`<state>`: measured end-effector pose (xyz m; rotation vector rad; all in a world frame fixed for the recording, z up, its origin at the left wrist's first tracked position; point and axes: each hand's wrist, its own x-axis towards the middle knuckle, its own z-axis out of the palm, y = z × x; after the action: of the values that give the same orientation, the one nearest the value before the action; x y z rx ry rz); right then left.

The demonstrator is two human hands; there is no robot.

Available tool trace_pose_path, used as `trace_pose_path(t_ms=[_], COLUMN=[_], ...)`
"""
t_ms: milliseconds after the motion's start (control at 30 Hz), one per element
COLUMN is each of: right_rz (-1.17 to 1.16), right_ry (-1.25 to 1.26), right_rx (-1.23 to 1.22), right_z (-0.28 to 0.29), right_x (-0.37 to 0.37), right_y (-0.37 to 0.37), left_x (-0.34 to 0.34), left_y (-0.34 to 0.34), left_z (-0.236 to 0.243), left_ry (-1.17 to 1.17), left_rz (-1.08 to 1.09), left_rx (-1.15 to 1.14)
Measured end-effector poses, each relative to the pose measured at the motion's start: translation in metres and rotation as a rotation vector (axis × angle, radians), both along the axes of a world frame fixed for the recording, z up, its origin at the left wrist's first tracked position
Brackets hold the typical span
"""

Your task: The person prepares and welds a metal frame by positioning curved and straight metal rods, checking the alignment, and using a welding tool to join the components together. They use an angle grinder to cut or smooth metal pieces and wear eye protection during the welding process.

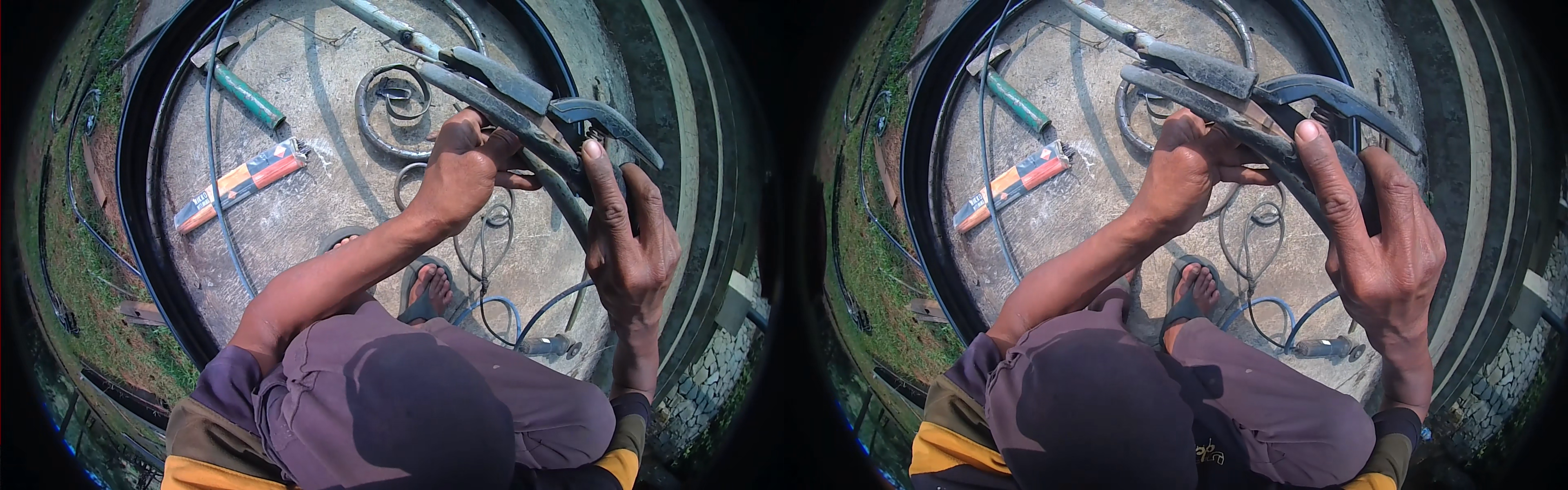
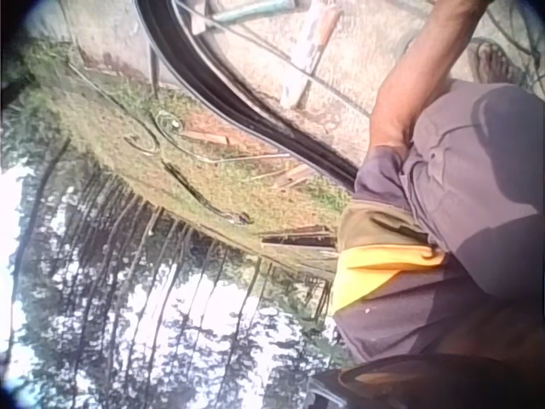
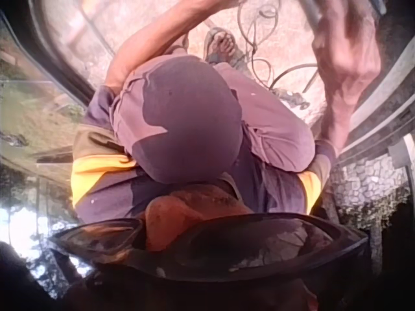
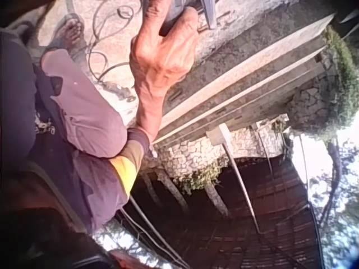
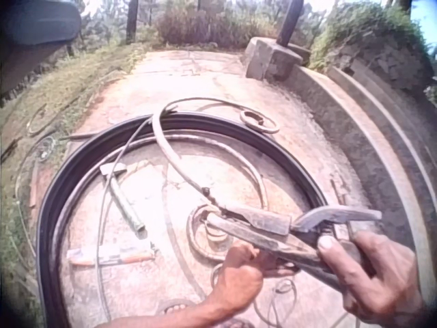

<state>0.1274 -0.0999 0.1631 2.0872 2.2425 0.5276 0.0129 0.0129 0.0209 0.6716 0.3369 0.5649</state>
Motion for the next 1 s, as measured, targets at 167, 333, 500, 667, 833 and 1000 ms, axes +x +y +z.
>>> trace_pose_path(t_ms=[167, 333, 500, 667, 833, 1000], right_rz=[-0.026, -0.062, -0.046, -0.010, -0.025, -0.016], right_ry=[0.009, 0.018, 0.069, 0.061, 0.052, 0.053], right_rx=[0.001, -0.016, 0.035, 0.062, 0.062, 0.066], right_z=[0.001, 0.004, 0.002, -0.001, -0.001, -0.001], right_x=[0.004, 0.013, 0.010, 0.011, 0.014, 0.014], right_y=[-0.001, -0.004, 0.004, 0.003, -0.001, -0.001], left_x=[-0.001, 0.011, 0.037, 0.049, 0.051, 0.050], left_y=[-0.001, -0.007, -0.020, -0.020, -0.022, -0.022], left_z=[0.005, 0.011, 0.009, 0.023, 0.025, 0.022], left_ry=[0.018, -0.067, -0.232, -0.201, -0.240, -0.319], left_rz=[-0.003, 0.000, -0.007, 0.021, 0.047, 0.026], left_rx=[-0.053, -0.265, -0.565, -0.792, -0.872, -0.798])
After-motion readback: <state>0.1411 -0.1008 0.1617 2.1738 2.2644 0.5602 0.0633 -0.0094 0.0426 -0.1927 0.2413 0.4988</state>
